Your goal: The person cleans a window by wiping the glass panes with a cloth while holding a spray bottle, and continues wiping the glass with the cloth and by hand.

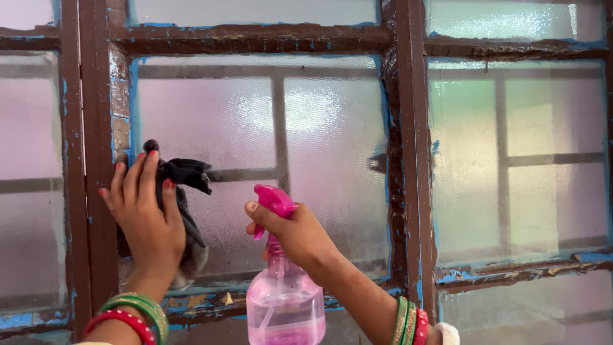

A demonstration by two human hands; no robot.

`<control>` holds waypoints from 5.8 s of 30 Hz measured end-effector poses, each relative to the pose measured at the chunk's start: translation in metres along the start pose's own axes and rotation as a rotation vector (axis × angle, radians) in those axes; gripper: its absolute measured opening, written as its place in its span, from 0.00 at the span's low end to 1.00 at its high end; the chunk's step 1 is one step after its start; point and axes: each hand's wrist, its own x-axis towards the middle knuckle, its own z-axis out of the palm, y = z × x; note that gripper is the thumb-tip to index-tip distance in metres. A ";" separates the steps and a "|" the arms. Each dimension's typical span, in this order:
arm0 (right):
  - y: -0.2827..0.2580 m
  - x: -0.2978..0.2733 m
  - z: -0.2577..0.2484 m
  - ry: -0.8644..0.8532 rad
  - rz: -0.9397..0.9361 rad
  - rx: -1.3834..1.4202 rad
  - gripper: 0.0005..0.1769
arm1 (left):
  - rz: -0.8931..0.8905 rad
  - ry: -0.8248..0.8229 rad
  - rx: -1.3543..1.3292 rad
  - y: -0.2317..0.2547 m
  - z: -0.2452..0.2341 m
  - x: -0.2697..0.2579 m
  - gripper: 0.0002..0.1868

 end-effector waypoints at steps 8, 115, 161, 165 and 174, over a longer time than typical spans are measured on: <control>0.014 -0.002 -0.016 0.119 -0.069 0.127 0.29 | 0.079 -0.143 -0.242 0.072 0.010 -0.038 0.25; 0.034 -0.063 -0.282 0.571 -0.218 0.182 0.28 | 0.333 -0.180 -0.206 0.327 0.112 0.002 0.30; 0.020 -0.039 -0.334 0.244 -0.185 0.156 0.30 | 0.290 -0.182 0.216 0.367 0.132 0.021 0.30; 0.029 -0.045 -0.350 0.262 -0.211 0.077 0.26 | 0.307 -0.271 0.157 0.358 0.117 -0.005 0.30; 0.014 -0.030 -0.350 0.273 -0.222 0.045 0.33 | 0.241 -0.247 0.256 0.371 0.146 0.102 0.29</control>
